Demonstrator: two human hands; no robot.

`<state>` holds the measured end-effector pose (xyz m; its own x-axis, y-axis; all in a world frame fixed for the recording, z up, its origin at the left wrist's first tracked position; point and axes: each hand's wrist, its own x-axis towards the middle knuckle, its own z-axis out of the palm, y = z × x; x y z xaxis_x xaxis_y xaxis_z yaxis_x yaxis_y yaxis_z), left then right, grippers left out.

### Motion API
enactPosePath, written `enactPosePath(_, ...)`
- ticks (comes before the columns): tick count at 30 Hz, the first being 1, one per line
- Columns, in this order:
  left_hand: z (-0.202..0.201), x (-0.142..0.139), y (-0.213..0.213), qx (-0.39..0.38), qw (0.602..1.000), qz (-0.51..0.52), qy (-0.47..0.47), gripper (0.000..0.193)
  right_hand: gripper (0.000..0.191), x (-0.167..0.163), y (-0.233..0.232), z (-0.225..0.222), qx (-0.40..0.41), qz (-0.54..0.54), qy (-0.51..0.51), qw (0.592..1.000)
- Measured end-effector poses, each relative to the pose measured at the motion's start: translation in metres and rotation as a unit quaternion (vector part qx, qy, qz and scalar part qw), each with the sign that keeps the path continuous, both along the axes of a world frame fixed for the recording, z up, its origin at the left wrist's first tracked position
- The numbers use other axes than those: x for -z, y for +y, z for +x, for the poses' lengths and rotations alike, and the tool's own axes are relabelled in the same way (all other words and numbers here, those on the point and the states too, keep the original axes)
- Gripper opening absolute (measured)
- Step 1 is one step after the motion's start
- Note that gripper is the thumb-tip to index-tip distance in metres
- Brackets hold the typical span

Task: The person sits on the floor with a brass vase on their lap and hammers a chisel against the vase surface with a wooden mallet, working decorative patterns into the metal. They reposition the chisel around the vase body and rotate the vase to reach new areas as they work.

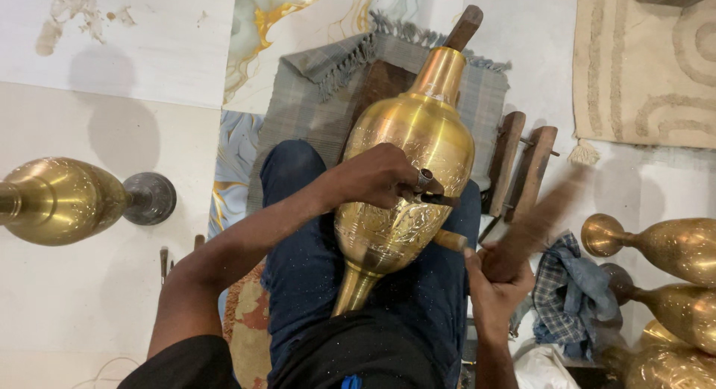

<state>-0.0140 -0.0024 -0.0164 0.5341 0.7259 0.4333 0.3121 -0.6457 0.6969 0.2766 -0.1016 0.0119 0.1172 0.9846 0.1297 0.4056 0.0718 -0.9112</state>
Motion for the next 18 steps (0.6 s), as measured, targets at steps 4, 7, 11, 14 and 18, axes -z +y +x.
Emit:
enactPosePath(4,-0.002,0.004,-0.002,0.0,0.997,-0.065,0.032,0.008,0.025,0.002,0.003,-0.001,-0.043,-0.037,-0.058,0.997)
enactPosePath(7,-0.005,0.004,-0.003,0.017,0.998,-0.055,0.0,0.019,0.03,0.002,0.003,-0.003,-0.035,-0.017,-0.075,0.996)
enactPosePath(11,-0.01,0.005,-0.007,0.016,0.999,-0.043,-0.021,0.051,0.029,0.003,-0.001,-0.013,-0.04,0.008,-0.093,0.995)
enactPosePath(14,-0.014,0.007,-0.009,0.02,0.999,-0.031,0.001,0.046,0.021,0.0,-0.006,-0.018,0.001,0.031,-0.033,0.999)
enactPosePath(18,-0.013,0.008,-0.008,0.029,0.997,-0.052,-0.057,0.066,0.028,-0.007,-0.006,-0.008,-0.047,-0.087,-0.243,0.965)
